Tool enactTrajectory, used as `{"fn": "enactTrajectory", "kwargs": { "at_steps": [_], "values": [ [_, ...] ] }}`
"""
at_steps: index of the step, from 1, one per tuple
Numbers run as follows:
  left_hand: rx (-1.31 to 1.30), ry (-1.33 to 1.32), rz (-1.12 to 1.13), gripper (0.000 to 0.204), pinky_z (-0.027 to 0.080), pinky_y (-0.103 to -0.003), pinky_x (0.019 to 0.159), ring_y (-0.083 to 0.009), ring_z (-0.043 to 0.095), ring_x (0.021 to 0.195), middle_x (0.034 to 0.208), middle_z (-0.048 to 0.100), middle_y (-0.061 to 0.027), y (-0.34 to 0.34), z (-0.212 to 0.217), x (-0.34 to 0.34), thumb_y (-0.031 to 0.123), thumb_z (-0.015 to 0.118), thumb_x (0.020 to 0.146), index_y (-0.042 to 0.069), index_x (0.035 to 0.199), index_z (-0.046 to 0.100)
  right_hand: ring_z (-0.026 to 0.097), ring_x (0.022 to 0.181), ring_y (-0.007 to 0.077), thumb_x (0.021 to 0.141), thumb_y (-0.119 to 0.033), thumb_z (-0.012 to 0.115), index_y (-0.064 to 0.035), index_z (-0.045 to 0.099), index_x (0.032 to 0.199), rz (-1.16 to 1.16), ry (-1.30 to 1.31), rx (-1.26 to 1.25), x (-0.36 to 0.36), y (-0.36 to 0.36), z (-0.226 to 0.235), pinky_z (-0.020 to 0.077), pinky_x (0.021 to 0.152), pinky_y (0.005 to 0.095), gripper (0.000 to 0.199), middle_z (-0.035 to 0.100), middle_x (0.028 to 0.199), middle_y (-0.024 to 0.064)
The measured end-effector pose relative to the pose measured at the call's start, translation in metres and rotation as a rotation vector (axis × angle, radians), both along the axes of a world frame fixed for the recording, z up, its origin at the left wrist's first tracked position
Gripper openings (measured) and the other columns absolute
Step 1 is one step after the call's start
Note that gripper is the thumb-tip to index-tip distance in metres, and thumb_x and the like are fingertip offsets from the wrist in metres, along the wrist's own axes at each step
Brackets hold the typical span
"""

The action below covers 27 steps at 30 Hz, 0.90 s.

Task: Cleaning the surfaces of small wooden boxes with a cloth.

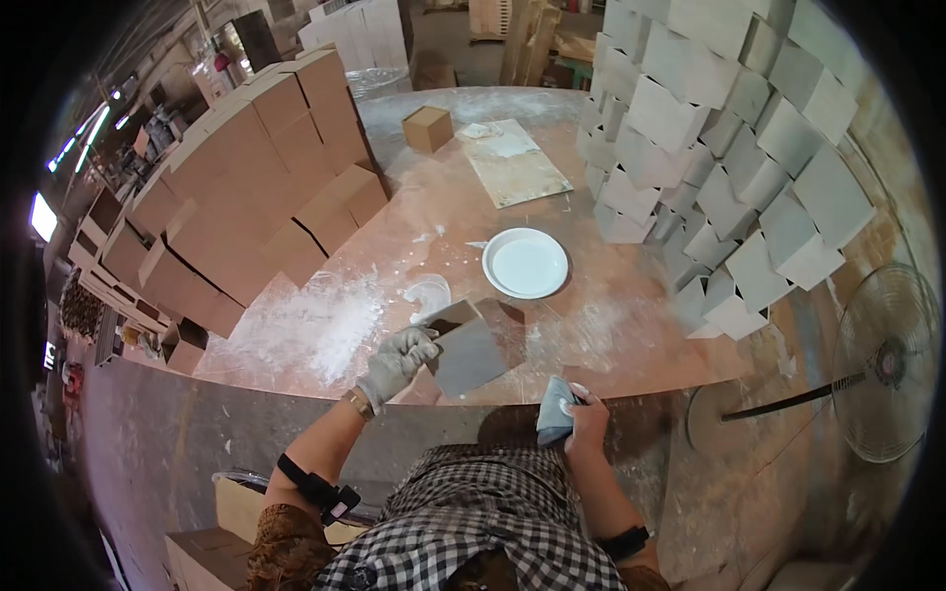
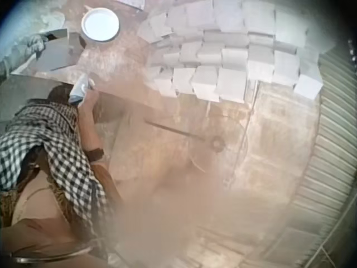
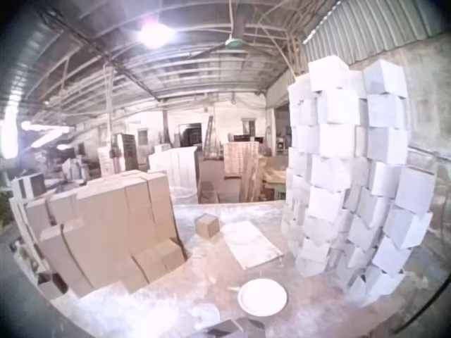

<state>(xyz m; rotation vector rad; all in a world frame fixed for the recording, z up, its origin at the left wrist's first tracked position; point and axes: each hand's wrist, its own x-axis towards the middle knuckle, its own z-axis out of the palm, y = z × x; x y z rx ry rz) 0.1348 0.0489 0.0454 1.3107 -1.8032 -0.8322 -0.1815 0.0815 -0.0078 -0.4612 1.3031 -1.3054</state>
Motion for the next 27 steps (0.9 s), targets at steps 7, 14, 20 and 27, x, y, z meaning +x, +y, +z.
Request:
{"fn": "enactTrajectory", "kwargs": {
  "at_steps": [7,14,20,27],
  "values": [
    [0.439,0.715,0.264,0.014,0.042,-0.022,0.071,-0.0073,0.050,0.072,0.074,0.057,0.0017,0.013,0.016,0.028,0.018,0.062,0.084,0.006,0.078,0.060,0.059,0.084,0.0218,0.065,0.018,0.047,0.0068,0.057,0.104,0.022,-0.058,0.015,0.016,-0.013,0.013,0.0494,0.076,0.0294,0.042,0.060,0.097,0.0130],
    [0.191,0.428,0.439,0.021,0.044,-0.027,0.069,-0.0134,0.053,0.065,0.072,0.060,-0.0025,0.018,0.018,0.009,0.024,0.060,0.085,0.003,0.081,0.061,0.056,0.091,0.0200,0.064,0.016,0.049,0.0070,0.058,0.101,0.147,-0.067,-0.064,0.027,-0.025,-0.004,0.0458,0.082,0.0288,0.039,0.059,0.097,0.0109],
    [-0.074,-0.653,0.200,0.025,0.040,-0.043,0.079,-0.0278,0.051,0.093,0.089,0.055,-0.0104,0.035,-0.015,-0.027,0.026,0.057,0.076,0.004,0.089,0.057,0.053,0.092,0.0155,0.063,0.013,0.053,0.0061,0.060,0.098,0.357,0.224,-0.341,0.072,-0.036,0.028,0.0427,0.080,0.0257,0.036,0.059,0.096,0.0068],
    [-0.375,-0.788,0.236,0.042,0.037,-0.042,0.094,-0.0316,0.041,0.121,0.122,0.050,-0.0132,0.040,-0.008,0.024,0.025,0.061,0.077,0.008,0.114,0.052,0.058,0.082,0.0209,0.062,0.008,0.057,-0.0016,0.062,0.095,0.411,0.673,-0.794,0.110,-0.089,0.044,0.0439,0.077,0.0287,0.034,0.060,0.084,0.0085]
  ]
}}
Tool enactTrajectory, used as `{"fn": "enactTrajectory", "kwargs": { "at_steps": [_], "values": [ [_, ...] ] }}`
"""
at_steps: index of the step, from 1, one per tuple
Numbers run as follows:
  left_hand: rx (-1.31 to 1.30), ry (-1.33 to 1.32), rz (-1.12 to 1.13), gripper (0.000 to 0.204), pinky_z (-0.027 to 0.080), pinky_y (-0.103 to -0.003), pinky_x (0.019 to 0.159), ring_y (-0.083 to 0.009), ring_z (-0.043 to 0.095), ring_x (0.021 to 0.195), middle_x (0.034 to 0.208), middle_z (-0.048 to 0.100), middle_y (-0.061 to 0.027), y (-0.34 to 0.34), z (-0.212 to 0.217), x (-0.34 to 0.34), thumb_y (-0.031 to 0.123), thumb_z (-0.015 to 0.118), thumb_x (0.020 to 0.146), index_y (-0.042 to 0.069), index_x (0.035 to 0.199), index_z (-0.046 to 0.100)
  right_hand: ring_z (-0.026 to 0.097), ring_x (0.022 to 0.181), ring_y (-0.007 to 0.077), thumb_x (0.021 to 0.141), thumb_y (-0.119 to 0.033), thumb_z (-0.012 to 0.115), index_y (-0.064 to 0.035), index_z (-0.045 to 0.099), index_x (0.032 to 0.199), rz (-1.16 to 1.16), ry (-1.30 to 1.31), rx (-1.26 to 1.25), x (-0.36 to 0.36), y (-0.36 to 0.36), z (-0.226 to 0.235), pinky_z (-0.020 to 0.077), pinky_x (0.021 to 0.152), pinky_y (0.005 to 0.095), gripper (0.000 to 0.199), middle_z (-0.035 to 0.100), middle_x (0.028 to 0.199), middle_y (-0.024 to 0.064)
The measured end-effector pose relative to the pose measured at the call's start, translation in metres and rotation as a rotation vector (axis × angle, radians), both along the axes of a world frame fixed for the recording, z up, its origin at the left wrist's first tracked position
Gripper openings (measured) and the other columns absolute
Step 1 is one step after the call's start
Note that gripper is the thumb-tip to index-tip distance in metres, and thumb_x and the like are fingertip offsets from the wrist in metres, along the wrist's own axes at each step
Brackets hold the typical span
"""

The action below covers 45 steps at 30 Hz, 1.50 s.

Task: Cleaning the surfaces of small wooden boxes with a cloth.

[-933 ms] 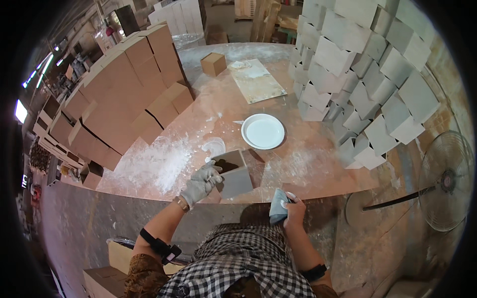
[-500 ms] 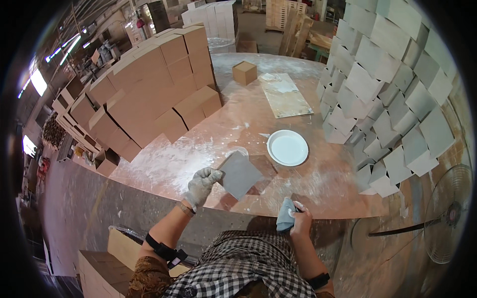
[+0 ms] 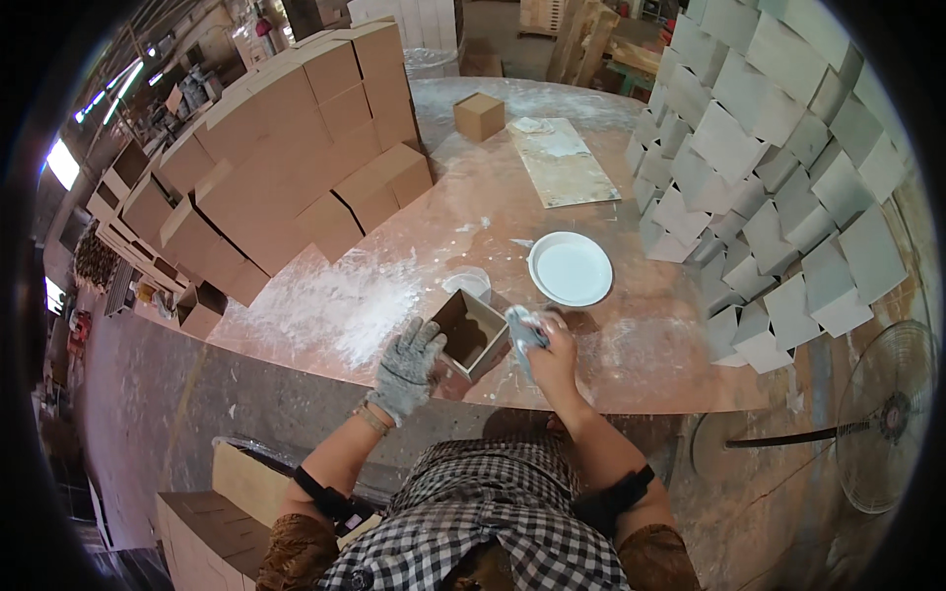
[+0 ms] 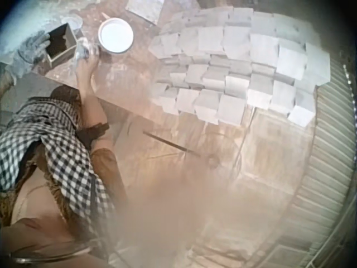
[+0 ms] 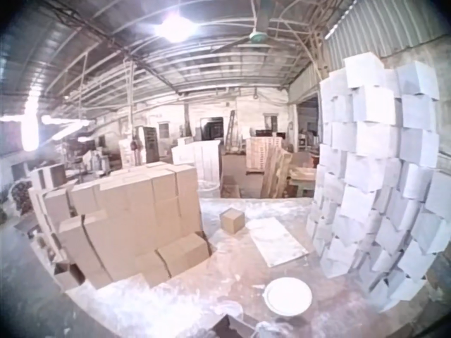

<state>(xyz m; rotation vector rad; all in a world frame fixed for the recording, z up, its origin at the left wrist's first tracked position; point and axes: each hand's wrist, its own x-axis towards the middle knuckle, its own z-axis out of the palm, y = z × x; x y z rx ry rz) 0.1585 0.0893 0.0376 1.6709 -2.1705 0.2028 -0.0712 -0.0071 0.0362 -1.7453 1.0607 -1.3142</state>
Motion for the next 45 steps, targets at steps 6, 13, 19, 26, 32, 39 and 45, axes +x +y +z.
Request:
{"fn": "enactTrajectory", "kwargs": {
  "at_steps": [6,13,19,26,32,39,45],
  "values": [
    [-0.050,0.103,-0.093,0.033,0.040,-0.041,0.090,-0.0283,0.048,0.114,0.115,0.056,-0.0082,-0.011,-0.025,0.017,0.024,0.061,0.074,0.010,0.104,0.057,0.055,0.086,0.0323,0.062,0.000,0.053,-0.0053,0.060,0.086,-0.081,0.462,-0.286,0.051,-0.020,0.006,0.0441,0.073,0.0426,0.025,0.059,0.087,0.0119],
    [-0.014,0.186,-0.102,0.031,0.039,-0.039,0.092,-0.0271,0.046,0.118,0.115,0.056,-0.0079,-0.008,-0.031,0.024,0.030,0.058,0.078,0.011,0.102,0.060,0.057,0.089,0.0285,0.063,-0.002,0.056,-0.0049,0.061,0.091,0.303,0.303,-0.229,0.063,0.080,-0.011,0.0465,0.078,0.0371,0.029,0.060,0.098,0.0106],
    [0.021,0.177,-0.129,0.048,0.036,-0.044,0.094,-0.0303,0.042,0.120,0.120,0.052,-0.0123,-0.011,-0.019,0.021,0.033,0.065,0.070,0.008,0.110,0.055,0.058,0.091,0.0198,0.062,0.002,0.059,0.0030,0.056,0.102,0.362,-0.494,0.727,-0.002,0.087,0.001,0.0464,0.083,0.0342,0.041,0.060,0.097,0.0101],
    [-0.186,0.000,-0.308,0.023,0.037,-0.045,0.092,-0.0322,0.045,0.117,0.108,0.055,-0.0124,-0.026,-0.011,-0.016,0.016,0.054,0.070,0.009,0.092,0.058,0.059,0.087,0.0198,0.065,0.007,0.055,0.0042,0.057,0.103,-0.152,-0.946,0.809,-0.083,0.108,0.003,0.0478,0.082,0.0325,0.038,0.060,0.096,0.0084],
    [-0.179,-0.089,-0.405,0.015,0.038,-0.046,0.086,-0.0280,0.052,0.099,0.082,0.055,-0.0072,-0.046,-0.003,-0.008,0.020,0.061,0.064,0.012,0.074,0.054,0.058,0.089,0.0207,0.072,0.009,0.054,0.0032,0.055,0.109,-0.301,-1.013,0.888,-0.108,0.116,-0.014,0.0471,0.082,0.0324,0.037,0.060,0.099,0.0088],
    [-0.290,-0.177,-0.511,0.033,0.039,-0.044,0.077,-0.0294,0.051,0.095,0.087,0.054,-0.0073,-0.099,0.120,-0.044,0.022,0.072,0.055,0.011,0.076,0.049,0.058,0.090,0.0230,0.074,0.009,0.054,0.0033,0.053,0.110,-0.423,-1.063,0.863,-0.142,0.108,-0.021,0.0476,0.083,0.0354,0.036,0.059,0.101,0.0113],
    [-0.297,-0.168,-0.669,0.031,0.043,-0.040,0.073,-0.0292,0.054,0.089,0.086,0.055,-0.0086,-0.132,0.262,-0.124,0.019,0.072,0.058,0.009,0.081,0.052,0.059,0.088,0.0243,0.072,0.009,0.055,0.0025,0.054,0.108,-0.442,-1.128,0.781,-0.197,0.095,-0.035,0.0494,0.079,0.0373,0.036,0.060,0.096,0.0116]
  ]
}}
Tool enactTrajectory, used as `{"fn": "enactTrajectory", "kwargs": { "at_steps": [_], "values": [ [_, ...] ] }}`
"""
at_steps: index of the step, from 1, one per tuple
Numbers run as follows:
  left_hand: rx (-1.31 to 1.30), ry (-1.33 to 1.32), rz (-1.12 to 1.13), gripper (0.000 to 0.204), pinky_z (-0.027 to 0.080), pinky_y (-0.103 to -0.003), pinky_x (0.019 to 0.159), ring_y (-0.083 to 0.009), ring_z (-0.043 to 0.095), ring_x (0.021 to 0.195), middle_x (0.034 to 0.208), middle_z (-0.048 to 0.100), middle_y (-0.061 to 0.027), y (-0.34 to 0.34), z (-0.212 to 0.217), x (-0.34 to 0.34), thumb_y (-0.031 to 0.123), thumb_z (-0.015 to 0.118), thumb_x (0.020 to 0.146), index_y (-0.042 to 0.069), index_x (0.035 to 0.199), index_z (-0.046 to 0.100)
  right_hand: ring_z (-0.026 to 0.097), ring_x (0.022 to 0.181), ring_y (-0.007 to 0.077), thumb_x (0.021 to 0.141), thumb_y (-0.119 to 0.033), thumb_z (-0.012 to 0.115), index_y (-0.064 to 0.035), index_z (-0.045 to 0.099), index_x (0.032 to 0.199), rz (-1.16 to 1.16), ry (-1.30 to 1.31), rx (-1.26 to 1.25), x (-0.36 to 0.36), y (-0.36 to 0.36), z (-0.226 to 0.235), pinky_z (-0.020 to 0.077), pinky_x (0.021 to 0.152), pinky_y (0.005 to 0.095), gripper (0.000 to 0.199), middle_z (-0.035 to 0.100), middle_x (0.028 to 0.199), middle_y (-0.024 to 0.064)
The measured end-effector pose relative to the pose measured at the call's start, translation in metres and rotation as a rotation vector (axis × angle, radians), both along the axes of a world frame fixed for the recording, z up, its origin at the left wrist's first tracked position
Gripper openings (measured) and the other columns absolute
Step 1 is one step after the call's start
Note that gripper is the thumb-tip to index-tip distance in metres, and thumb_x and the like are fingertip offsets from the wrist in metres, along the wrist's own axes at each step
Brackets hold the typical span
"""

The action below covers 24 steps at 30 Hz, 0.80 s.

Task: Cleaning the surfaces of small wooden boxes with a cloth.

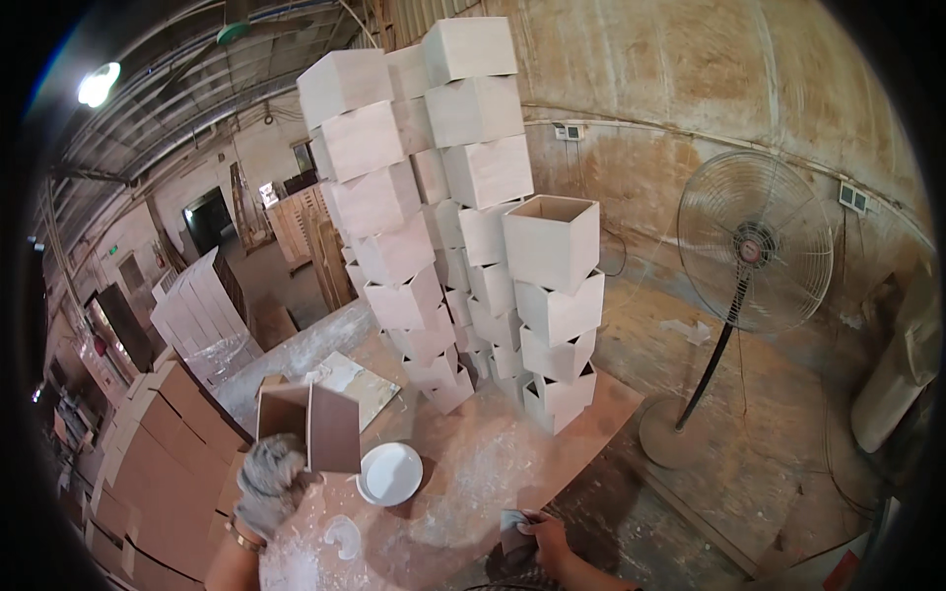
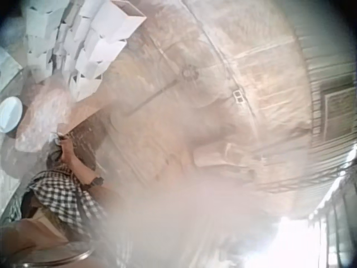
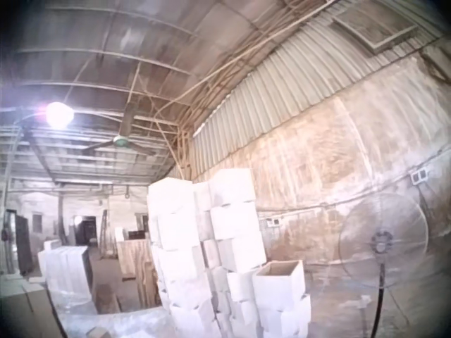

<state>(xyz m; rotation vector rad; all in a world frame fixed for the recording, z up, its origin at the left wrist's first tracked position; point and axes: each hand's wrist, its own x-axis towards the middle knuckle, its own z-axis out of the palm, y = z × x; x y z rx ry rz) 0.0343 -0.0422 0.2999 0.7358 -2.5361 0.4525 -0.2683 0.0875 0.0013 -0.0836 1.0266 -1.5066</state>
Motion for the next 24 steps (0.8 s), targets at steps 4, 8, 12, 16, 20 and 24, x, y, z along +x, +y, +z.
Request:
{"fn": "enactTrajectory", "kwargs": {
  "at_steps": [4,8,12,16,20,24],
  "values": [
    [-0.111,0.075,-0.190,0.031,0.046,-0.041,0.066,-0.0320,0.056,0.078,0.081,0.055,-0.0108,-0.028,0.076,-0.073,0.026,0.074,0.064,0.008,0.078,0.054,0.060,0.086,0.0243,0.070,0.009,0.054,0.0045,0.054,0.108,-0.079,-0.011,-0.014,-0.044,0.000,-0.004,0.0497,0.078,0.0364,0.038,0.060,0.095,0.0124],
    [-0.172,0.013,-0.297,0.032,0.045,-0.040,0.062,-0.0293,0.053,0.071,0.074,0.051,-0.0093,-0.032,0.159,-0.171,0.034,0.069,0.071,0.008,0.077,0.052,0.061,0.084,0.0242,0.066,0.013,0.051,0.0079,0.053,0.110,-0.206,-0.095,-0.053,-0.098,0.006,-0.005,0.0499,0.076,0.0346,0.044,0.061,0.095,0.0141],
    [-0.135,-0.019,-0.254,0.035,0.044,-0.039,0.066,-0.0300,0.053,0.075,0.075,0.051,-0.0106,-0.046,0.211,-0.260,0.037,0.065,0.074,0.005,0.078,0.052,0.061,0.083,0.0265,0.069,0.002,0.053,0.0061,0.049,0.117,-0.297,0.032,-0.064,-0.145,0.013,-0.031,0.0503,0.075,0.0352,0.048,0.060,0.099,0.0152],
    [-0.066,-0.125,-0.237,0.038,0.043,-0.039,0.073,-0.0278,0.055,0.086,0.089,0.057,-0.0110,-0.067,0.235,-0.327,0.036,0.068,0.071,0.005,0.089,0.057,0.059,0.079,0.0223,0.068,0.009,0.046,0.0068,0.053,0.109,-0.389,0.007,-0.059,-0.186,0.022,-0.037,0.0474,0.078,0.0332,0.042,0.060,0.093,0.0110],
    [0.065,-0.129,-0.192,0.053,0.045,-0.036,0.077,-0.0284,0.056,0.087,0.089,0.059,-0.0128,-0.087,0.234,-0.358,0.037,0.074,0.064,0.001,0.099,0.058,0.059,0.078,0.0217,0.067,0.008,0.045,0.0066,0.057,0.102,-0.360,-0.006,-0.050,-0.209,0.022,-0.039,0.0476,0.076,0.0322,0.037,0.061,0.087,0.0097],
    [0.068,-0.188,-0.242,0.048,0.044,-0.035,0.075,-0.0264,0.056,0.085,0.086,0.059,-0.0126,-0.099,0.234,-0.381,0.035,0.075,0.064,0.000,0.093,0.058,0.060,0.078,0.0221,0.066,0.009,0.045,0.0074,0.056,0.102,-0.427,0.025,0.091,-0.228,0.013,-0.045,0.0476,0.076,0.0327,0.038,0.061,0.088,0.0101]
  ]
}}
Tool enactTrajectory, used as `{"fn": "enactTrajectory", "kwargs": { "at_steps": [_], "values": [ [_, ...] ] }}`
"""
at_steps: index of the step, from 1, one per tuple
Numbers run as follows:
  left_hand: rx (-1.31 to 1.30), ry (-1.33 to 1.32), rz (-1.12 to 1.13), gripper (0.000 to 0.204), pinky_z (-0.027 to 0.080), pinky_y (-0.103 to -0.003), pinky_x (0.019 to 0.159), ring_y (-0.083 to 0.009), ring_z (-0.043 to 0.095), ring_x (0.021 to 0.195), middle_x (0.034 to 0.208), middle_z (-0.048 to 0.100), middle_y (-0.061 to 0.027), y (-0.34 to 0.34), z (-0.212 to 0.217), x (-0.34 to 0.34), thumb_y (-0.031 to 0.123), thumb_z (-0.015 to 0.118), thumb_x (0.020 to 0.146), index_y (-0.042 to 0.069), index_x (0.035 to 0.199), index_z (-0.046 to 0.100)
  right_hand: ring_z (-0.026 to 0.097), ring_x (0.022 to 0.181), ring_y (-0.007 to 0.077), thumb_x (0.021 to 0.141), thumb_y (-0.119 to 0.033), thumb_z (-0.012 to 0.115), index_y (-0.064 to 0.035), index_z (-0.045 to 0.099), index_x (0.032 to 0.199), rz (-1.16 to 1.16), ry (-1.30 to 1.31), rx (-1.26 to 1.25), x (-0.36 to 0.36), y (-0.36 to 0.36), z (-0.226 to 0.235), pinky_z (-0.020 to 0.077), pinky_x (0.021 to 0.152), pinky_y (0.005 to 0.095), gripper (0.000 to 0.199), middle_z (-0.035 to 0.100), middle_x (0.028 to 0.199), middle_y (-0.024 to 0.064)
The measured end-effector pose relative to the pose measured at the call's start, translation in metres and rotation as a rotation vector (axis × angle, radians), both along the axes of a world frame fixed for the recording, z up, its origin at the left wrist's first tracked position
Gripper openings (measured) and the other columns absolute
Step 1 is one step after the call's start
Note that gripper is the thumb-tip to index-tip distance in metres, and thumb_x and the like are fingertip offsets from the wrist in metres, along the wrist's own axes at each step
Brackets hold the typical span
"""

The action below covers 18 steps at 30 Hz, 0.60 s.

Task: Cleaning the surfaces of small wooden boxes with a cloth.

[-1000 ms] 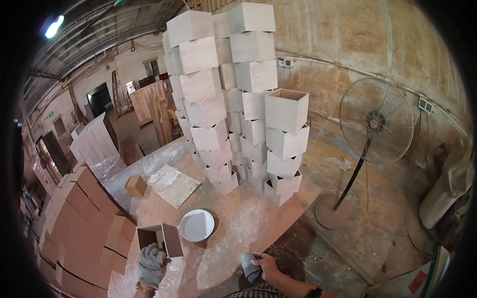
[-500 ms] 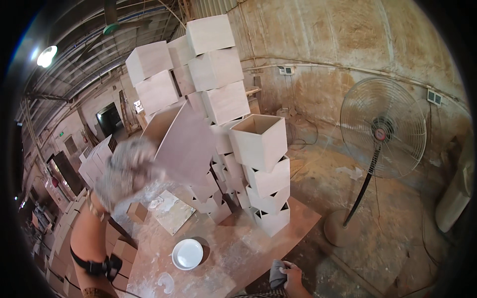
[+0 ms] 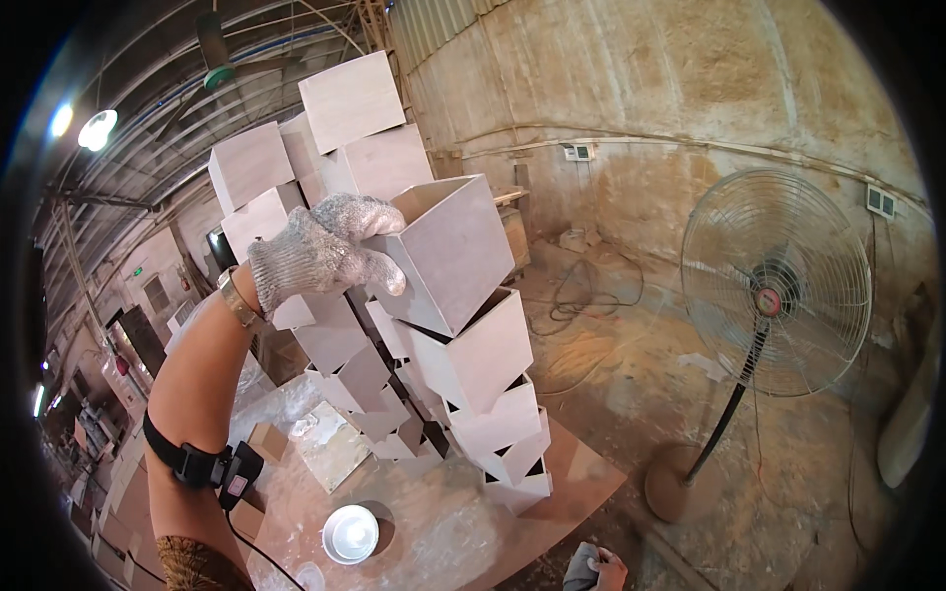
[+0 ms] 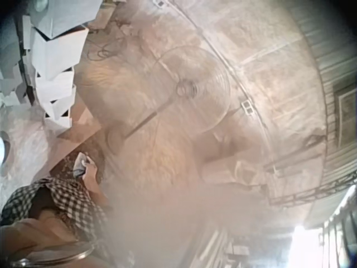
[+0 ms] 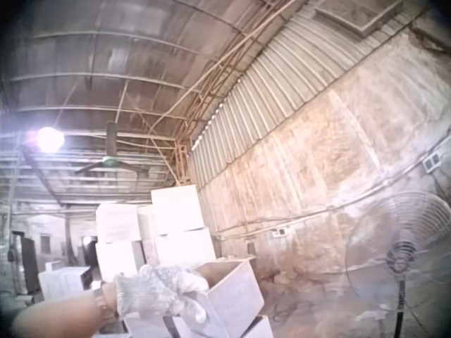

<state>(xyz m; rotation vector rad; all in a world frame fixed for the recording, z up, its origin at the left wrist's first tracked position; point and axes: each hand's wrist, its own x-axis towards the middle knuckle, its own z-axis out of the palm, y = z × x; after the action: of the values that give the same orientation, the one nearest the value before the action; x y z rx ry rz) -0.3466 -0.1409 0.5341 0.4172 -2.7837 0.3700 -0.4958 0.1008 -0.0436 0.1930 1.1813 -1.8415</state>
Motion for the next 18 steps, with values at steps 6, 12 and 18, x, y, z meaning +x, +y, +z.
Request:
{"fn": "enactTrajectory", "kwargs": {
  "at_steps": [6,12,18],
  "values": [
    [0.155,-0.123,0.034,0.044,0.044,-0.034,0.074,-0.0229,0.054,0.079,0.081,0.057,-0.0108,-0.013,0.007,-0.015,0.034,0.075,0.065,0.000,0.087,0.057,0.059,0.082,0.0223,0.067,0.007,0.045,0.0074,0.056,0.104,0.042,0.037,-0.032,-0.022,-0.013,0.001,0.0476,0.076,0.0330,0.039,0.061,0.091,0.0111],
    [0.278,-0.104,0.218,0.042,0.045,-0.030,0.074,-0.0172,0.057,0.087,0.086,0.062,-0.0038,0.000,0.014,-0.011,0.030,0.080,0.061,0.009,0.093,0.062,0.057,0.075,0.0209,0.072,-0.002,0.051,0.0024,0.049,0.119,0.166,-0.001,-0.073,-0.029,-0.012,-0.005,0.0471,0.066,0.0322,0.047,0.059,0.091,0.0105],
    [0.274,-0.001,-0.040,0.045,0.045,-0.030,0.081,-0.0172,0.057,0.092,0.095,0.062,-0.0044,-0.020,0.008,0.009,0.028,0.080,0.061,0.008,0.097,0.063,0.055,0.067,0.0196,0.073,0.000,0.055,-0.0004,0.048,0.122,0.121,-0.039,-0.088,-0.029,-0.012,-0.011,0.0458,0.057,0.0311,0.050,0.056,0.083,0.0062]
  ]
}}
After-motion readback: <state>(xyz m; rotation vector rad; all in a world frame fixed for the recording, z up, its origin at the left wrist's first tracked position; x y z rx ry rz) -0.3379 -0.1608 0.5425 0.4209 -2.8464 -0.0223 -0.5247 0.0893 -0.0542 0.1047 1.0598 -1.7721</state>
